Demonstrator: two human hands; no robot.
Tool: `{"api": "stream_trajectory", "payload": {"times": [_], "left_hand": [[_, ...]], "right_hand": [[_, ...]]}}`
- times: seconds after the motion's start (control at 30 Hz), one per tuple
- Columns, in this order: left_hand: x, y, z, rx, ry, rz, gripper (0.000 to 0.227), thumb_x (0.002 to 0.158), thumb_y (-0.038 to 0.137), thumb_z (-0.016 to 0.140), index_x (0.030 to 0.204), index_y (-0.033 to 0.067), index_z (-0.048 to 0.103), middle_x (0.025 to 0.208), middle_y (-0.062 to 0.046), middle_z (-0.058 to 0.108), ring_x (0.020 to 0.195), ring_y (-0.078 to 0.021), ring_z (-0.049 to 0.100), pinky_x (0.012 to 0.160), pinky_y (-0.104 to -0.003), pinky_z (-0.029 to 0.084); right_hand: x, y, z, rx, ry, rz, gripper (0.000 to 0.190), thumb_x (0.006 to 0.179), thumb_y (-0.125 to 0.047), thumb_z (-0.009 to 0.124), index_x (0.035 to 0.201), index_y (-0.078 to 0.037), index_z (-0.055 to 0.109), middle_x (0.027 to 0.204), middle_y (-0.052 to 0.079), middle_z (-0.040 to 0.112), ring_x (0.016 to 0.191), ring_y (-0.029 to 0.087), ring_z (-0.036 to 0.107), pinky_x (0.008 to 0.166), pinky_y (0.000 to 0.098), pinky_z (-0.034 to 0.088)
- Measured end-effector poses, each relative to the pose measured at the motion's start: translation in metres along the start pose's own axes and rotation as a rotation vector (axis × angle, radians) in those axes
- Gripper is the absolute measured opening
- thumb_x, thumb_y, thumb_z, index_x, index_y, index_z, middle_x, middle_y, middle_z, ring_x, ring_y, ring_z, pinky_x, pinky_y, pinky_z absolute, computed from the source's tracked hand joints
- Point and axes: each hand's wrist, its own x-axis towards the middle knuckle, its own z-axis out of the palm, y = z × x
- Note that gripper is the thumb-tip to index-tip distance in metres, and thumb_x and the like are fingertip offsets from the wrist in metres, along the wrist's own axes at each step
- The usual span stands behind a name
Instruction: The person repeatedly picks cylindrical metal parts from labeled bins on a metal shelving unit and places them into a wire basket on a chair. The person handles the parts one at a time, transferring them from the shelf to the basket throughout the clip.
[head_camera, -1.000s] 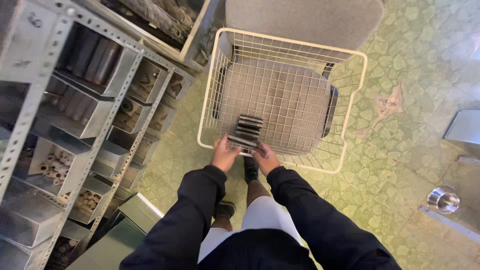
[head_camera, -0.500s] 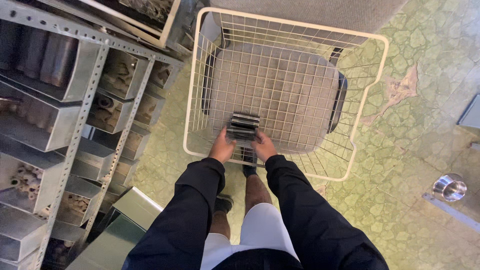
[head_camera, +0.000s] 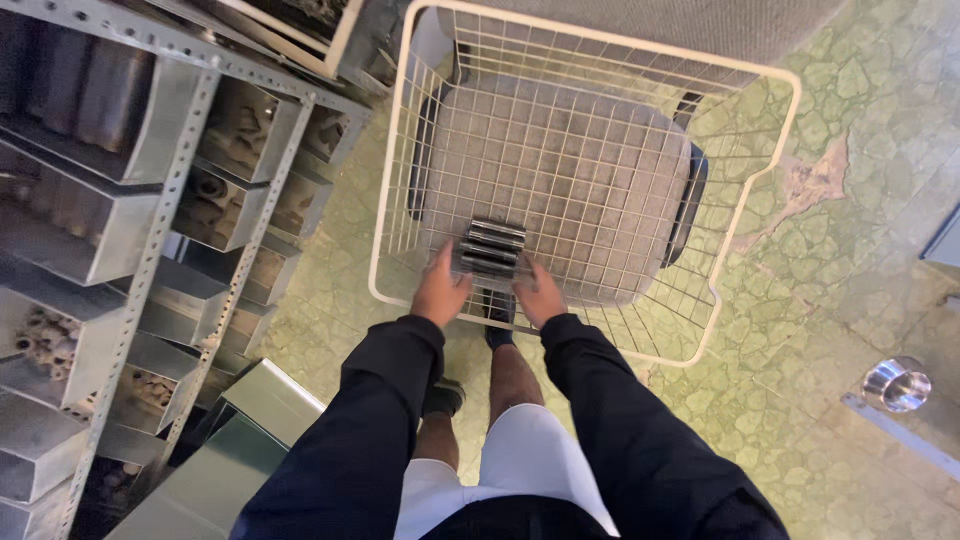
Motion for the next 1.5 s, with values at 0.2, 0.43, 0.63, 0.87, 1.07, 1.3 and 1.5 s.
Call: {"api": "stream_trajectory", "payload": {"times": [0.2,0.43,0.63,0.87,1.07,1.3,1.5], "left_hand": [[-0.078,-0.010,-0.027,-0.191,0.170,0.170,0.079,0.103,0.025,0.068,0.172,0.0060,0.033,0.161,-0.034,0.048,0.144,-0.0501,0.056,0.122,-0.053,0.050],[-0.217,-0.005,-0.046,-0.461,0.300,0.240,0.080,0.106,0.028,0.069,0.170,0.0001,0.030,0.171,-0.029,0.038,0.146,-0.0526,0.051,0.127,-0.061,0.040],[-0.343,-0.004,-0.092,-0.721,0.567,0.195,0.080,0.101,0.047,0.059,0.170,0.0158,0.034,0.174,-0.009,0.047,0.154,-0.0287,0.054,0.125,-0.048,0.041],[-0.458,-0.032,-0.127,-0.983,0.932,0.359,0.085,0.098,0.063,0.048,0.166,0.0127,0.041,0.171,-0.012,0.050,0.152,-0.0298,0.056,0.122,-0.047,0.044],[-0.545,-0.069,-0.136,-1.016,1.170,0.392,0.096,0.091,0.076,0.047,0.165,0.0152,0.041,0.170,-0.010,0.051,0.150,-0.0305,0.059,0.121,-0.049,0.048],[-0.644,-0.127,-0.163,-0.949,1.307,0.307,0.087,0.091,0.067,0.054,0.163,0.0183,0.044,0.163,-0.002,0.057,0.143,-0.0243,0.062,0.118,-0.046,0.055],[-0.707,-0.181,-0.203,-0.779,1.326,0.217,0.075,0.093,0.063,0.057,0.158,0.0259,0.051,0.159,0.005,0.060,0.139,-0.0196,0.063,0.114,-0.044,0.054]], "right_hand": [[-0.024,0.029,-0.027,0.012,0.033,-0.105,0.074,0.104,-0.034,0.073,0.170,-0.016,0.044,0.173,0.020,0.041,0.158,0.040,0.042,0.131,0.0507,0.042],[-0.083,-0.011,-0.035,-0.091,0.056,-0.266,0.079,0.101,-0.044,0.079,0.164,-0.006,0.049,0.163,0.028,0.052,0.147,0.047,0.054,0.121,0.0558,0.053],[-0.208,-0.147,-0.009,-0.135,-0.092,-0.849,0.071,0.099,-0.040,0.073,0.161,-0.011,0.053,0.162,0.013,0.057,0.151,0.025,0.054,0.127,0.0387,0.040],[-0.336,-0.261,0.058,-0.308,-0.364,-1.020,0.080,0.095,-0.054,0.072,0.161,-0.012,0.052,0.165,0.011,0.053,0.150,0.025,0.054,0.124,0.0421,0.043],[-0.420,-0.300,0.130,-0.291,-0.615,-1.201,0.079,0.097,-0.046,0.073,0.162,-0.009,0.047,0.166,0.009,0.049,0.148,0.024,0.058,0.121,0.0406,0.049],[-0.532,-0.317,0.228,-0.320,-0.828,-1.331,0.076,0.101,-0.047,0.068,0.165,-0.018,0.038,0.170,0.008,0.041,0.154,0.030,0.050,0.128,0.0481,0.051],[-0.586,-0.330,0.314,-0.339,-0.881,-1.380,0.082,0.100,-0.054,0.064,0.167,-0.021,0.030,0.174,0.006,0.035,0.161,0.032,0.042,0.131,0.0533,0.048]]}}
